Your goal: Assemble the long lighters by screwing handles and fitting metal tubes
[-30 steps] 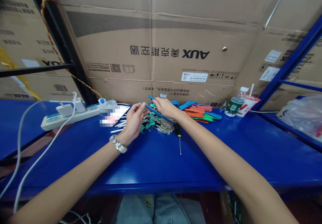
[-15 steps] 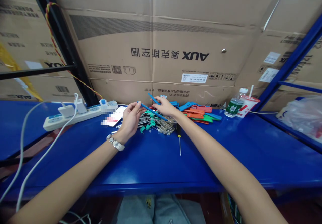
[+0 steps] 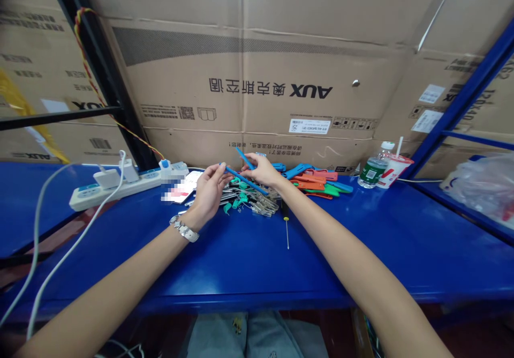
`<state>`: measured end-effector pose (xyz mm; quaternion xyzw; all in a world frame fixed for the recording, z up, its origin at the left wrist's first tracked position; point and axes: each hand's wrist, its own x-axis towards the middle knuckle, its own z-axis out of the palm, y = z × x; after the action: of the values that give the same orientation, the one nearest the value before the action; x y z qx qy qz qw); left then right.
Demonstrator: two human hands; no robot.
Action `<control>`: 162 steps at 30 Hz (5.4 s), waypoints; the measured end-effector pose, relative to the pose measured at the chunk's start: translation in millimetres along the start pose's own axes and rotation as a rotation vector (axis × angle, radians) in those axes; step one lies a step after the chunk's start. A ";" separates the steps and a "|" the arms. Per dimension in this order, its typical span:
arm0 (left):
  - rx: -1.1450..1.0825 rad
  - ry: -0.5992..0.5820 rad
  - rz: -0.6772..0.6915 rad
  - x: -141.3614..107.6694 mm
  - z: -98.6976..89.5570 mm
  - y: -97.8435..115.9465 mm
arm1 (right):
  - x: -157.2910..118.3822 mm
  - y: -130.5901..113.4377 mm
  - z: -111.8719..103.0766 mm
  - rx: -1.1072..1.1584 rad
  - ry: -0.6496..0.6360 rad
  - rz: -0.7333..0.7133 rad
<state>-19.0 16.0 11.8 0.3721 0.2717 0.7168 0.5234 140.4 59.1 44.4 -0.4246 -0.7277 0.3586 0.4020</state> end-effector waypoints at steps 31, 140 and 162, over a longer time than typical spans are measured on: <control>0.161 -0.209 -0.178 -1.4 29.8 10.0 | -59.7 -9.4 -32.6 -0.582 -0.103 -0.269; 1.582 -1.063 0.541 -70.0 -11.8 47.3 | -141.0 0.4 8.3 -0.717 -0.197 -0.208; 1.370 -1.177 0.415 -56.1 -1.7 -2.3 | -126.0 15.7 -30.4 -0.154 0.299 0.306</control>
<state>-9.3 -36.8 -4.9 0.9455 0.2545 0.1746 0.1042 212.5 -43.5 8.3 -0.6078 -0.6123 0.2921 0.4127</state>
